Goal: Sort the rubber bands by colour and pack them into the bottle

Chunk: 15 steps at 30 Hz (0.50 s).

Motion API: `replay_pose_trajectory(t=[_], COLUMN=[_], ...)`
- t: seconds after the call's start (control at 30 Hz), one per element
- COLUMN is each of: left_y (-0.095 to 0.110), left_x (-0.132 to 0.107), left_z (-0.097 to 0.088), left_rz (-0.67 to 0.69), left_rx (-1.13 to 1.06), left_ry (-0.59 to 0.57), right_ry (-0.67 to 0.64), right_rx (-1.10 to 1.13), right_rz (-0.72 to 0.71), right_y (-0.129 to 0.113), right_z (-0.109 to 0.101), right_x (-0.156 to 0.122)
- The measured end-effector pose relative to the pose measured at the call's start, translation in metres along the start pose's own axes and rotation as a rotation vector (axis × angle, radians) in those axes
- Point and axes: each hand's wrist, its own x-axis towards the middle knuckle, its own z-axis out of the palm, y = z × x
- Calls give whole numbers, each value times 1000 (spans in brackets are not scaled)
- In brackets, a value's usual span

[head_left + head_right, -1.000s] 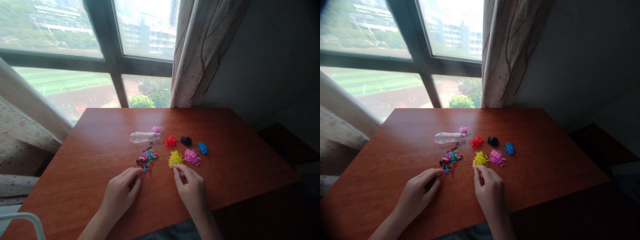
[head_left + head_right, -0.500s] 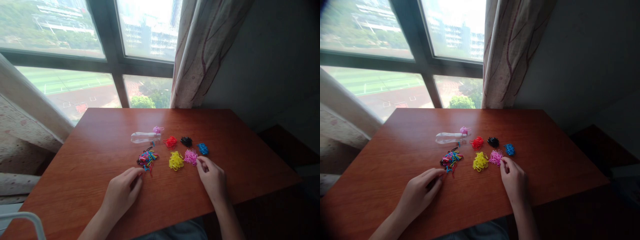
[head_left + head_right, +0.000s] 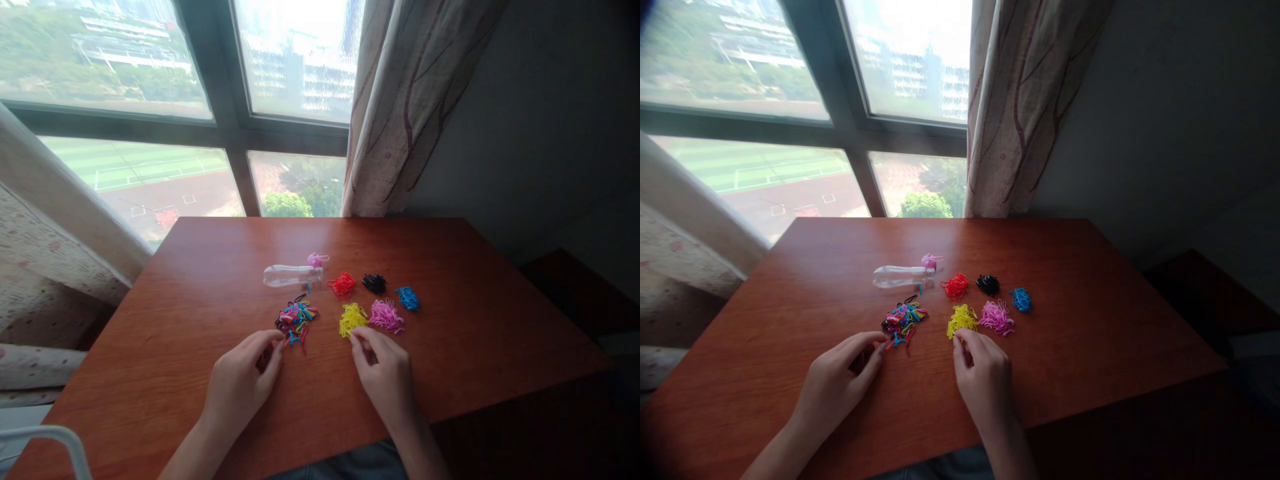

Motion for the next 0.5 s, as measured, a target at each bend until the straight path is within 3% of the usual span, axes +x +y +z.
replay_pose_trajectory(t=[0.2, 0.5], left_y=[5, 9], left_x=[0, 0], left_z=[0, -1], left_rz=[-28, -63], left_rx=[79, 164], left_ry=[-54, -73], right_ry=[-134, -176], right_rx=[87, 98], right_rz=[-50, -3], right_y=[-30, -29], right_z=[27, 28], right_x=[-7, -9])
